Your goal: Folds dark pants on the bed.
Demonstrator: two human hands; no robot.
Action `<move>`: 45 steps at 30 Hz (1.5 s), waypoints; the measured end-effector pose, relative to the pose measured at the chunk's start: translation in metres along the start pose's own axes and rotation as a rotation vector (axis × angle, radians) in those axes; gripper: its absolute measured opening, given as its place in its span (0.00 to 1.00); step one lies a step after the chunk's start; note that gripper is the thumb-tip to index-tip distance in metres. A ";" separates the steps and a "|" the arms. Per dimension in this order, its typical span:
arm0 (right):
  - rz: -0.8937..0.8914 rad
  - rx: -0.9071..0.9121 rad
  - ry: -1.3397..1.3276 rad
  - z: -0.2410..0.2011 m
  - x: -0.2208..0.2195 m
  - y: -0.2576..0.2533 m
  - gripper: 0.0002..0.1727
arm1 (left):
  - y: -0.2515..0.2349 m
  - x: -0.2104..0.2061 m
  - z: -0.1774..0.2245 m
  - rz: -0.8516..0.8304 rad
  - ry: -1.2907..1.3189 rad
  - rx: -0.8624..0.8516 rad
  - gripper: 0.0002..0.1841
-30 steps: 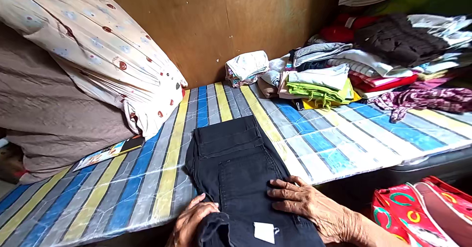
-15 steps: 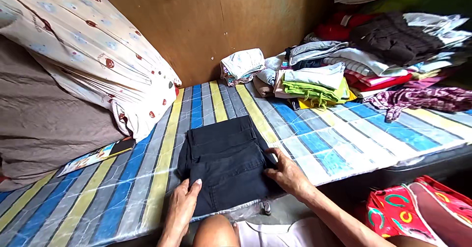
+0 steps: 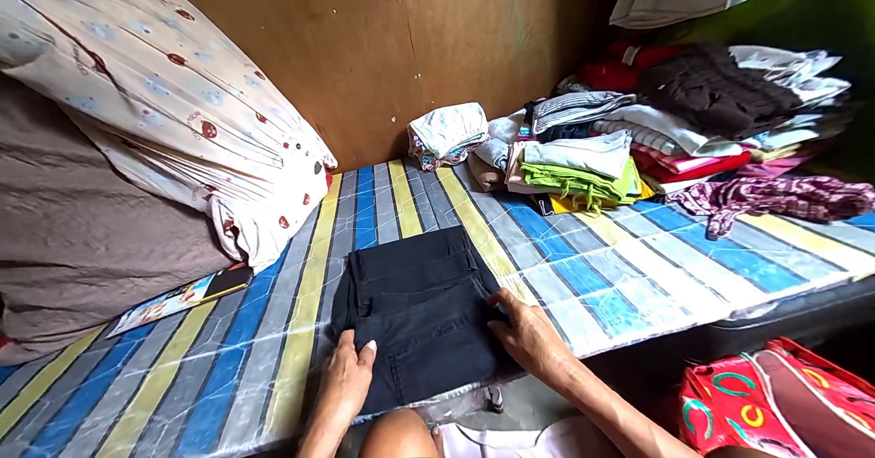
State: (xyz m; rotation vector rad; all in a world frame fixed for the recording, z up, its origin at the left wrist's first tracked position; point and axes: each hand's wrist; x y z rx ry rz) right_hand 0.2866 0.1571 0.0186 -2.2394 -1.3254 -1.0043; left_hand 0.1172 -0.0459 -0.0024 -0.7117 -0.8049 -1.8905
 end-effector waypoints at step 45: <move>-0.078 0.689 0.073 0.045 0.004 -0.021 0.17 | -0.031 0.026 -0.019 -0.277 -0.184 -0.599 0.21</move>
Point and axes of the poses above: each hand's wrist, its own y-axis away from the middle knuckle, its own x-axis out of the back of the hand, z = x × y, and after that the axes turned 8 degrees about x, right-handed
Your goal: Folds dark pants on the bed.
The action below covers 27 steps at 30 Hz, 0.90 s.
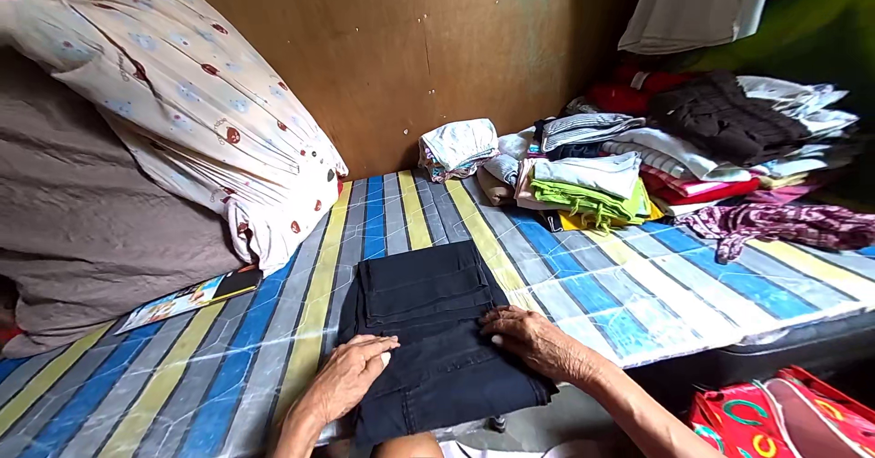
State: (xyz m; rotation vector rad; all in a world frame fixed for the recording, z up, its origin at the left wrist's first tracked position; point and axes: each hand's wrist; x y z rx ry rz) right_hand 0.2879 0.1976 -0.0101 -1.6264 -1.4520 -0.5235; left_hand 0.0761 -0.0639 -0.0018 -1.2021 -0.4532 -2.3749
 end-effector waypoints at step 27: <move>-0.195 0.038 -0.115 0.015 0.032 0.002 0.23 | 0.038 -0.028 -0.050 0.288 -0.221 -0.443 0.27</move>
Point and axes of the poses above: each hand's wrist, its own y-axis away from the middle knuckle, its own x-axis out of the back of the hand, z = x × y, and after that the axes turned 8 degrees about x, right-handed
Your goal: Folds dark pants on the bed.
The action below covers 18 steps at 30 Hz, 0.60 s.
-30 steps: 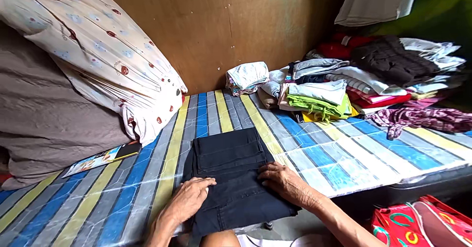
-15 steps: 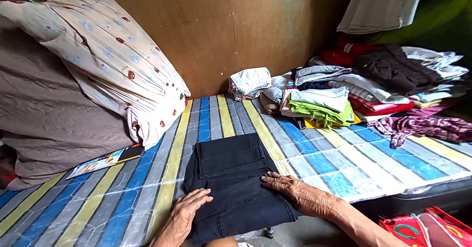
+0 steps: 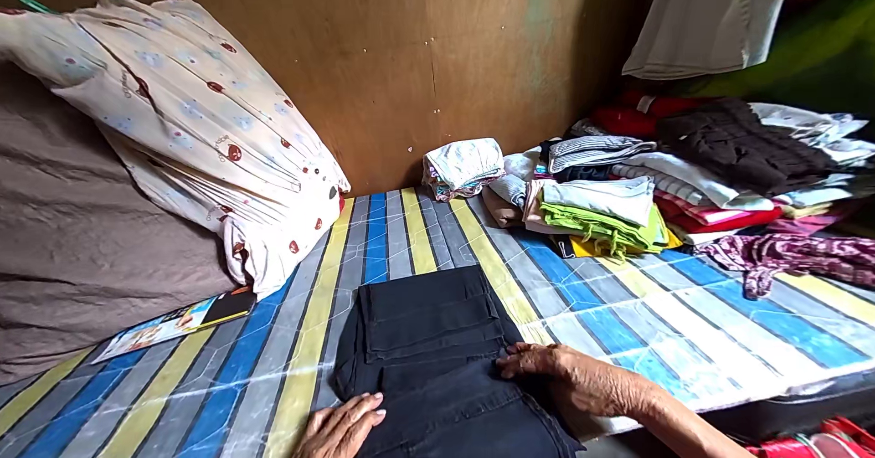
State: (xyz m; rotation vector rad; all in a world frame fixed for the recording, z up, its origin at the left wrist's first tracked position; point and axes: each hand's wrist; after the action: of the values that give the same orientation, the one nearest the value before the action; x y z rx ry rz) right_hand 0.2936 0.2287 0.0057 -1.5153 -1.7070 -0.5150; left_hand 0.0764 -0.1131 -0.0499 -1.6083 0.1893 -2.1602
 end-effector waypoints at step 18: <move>0.164 0.304 0.712 0.027 -0.039 -0.112 0.10 | 0.001 -0.006 0.000 0.046 -0.014 0.000 0.25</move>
State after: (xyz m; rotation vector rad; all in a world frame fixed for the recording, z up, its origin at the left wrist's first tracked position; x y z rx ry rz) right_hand 0.1779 0.2000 -0.0193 -1.0605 -1.0411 -0.5874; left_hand 0.0776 -0.1121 -0.0554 -1.6027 0.2204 -2.1143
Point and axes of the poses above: each hand's wrist, its own y-axis away from the middle knuckle, its own x-axis out of the back of the hand, z = x × y, and after that the axes turned 8 degrees about x, right-handed
